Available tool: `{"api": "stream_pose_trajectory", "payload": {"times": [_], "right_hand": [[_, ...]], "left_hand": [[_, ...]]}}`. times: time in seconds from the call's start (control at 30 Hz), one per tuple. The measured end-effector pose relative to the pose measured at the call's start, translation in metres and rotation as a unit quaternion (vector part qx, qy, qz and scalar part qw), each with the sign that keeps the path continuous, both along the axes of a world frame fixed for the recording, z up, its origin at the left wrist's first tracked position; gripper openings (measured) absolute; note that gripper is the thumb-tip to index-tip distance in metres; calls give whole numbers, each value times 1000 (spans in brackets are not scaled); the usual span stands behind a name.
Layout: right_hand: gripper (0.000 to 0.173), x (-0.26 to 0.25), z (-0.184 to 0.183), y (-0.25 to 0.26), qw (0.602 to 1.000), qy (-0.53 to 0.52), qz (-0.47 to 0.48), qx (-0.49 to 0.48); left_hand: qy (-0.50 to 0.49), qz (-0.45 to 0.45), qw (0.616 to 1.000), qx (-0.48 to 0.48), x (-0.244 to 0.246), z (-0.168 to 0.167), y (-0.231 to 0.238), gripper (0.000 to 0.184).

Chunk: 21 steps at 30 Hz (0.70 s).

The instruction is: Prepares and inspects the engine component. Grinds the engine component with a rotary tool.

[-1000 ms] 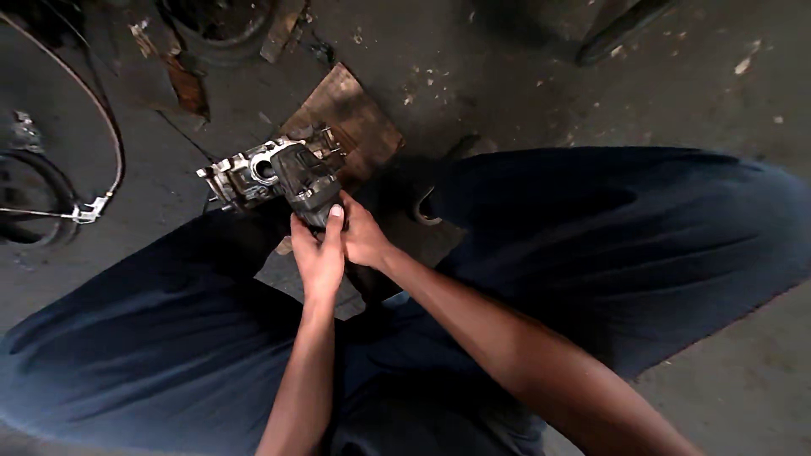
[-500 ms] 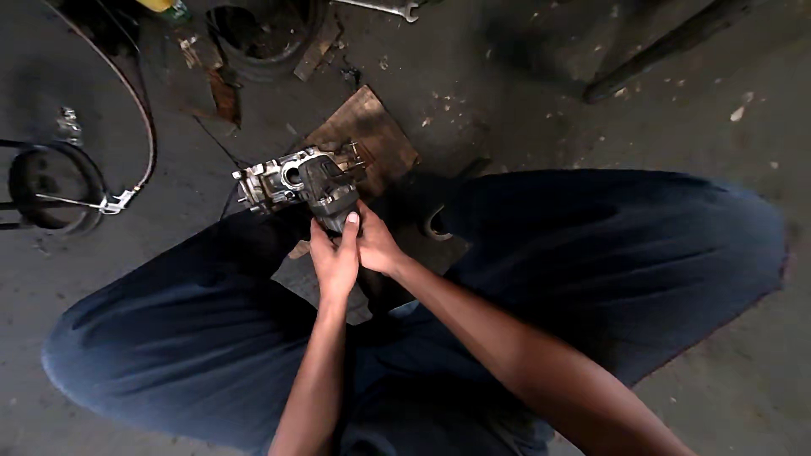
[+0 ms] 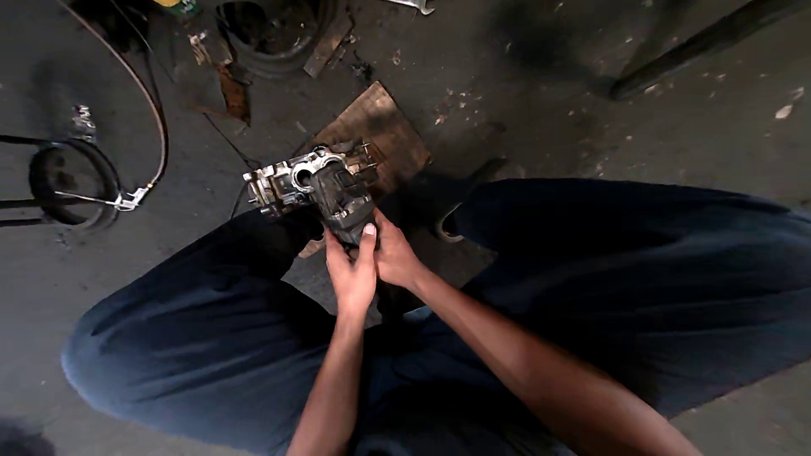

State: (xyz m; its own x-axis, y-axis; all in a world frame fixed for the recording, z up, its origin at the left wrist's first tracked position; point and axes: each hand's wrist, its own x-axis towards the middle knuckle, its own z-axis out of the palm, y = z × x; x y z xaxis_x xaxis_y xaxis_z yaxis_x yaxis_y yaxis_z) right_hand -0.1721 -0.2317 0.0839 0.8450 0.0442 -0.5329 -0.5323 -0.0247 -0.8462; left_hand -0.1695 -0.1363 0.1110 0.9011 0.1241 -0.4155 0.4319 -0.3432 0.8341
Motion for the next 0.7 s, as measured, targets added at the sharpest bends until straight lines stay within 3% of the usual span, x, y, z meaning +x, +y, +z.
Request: {"api": "stream_pose_trajectory", "payload": {"times": [0.13,0.27,0.4,0.7], "right_hand": [[65,3,10,9,997,-8,53,-64],[52,3,23,22,981,-8,115,-153],[54,5,38,35,968,7,152,-201],[46,10,51,47,955,17,178,-235]], "left_hand": [[-14,54,997,-56,0,0,10,61],[6,126,983,-136,-5,-2,19,55],[28,190,967,-167,-8,2,24,53],[26,190,964,-182,-7,6,32,42]]}}
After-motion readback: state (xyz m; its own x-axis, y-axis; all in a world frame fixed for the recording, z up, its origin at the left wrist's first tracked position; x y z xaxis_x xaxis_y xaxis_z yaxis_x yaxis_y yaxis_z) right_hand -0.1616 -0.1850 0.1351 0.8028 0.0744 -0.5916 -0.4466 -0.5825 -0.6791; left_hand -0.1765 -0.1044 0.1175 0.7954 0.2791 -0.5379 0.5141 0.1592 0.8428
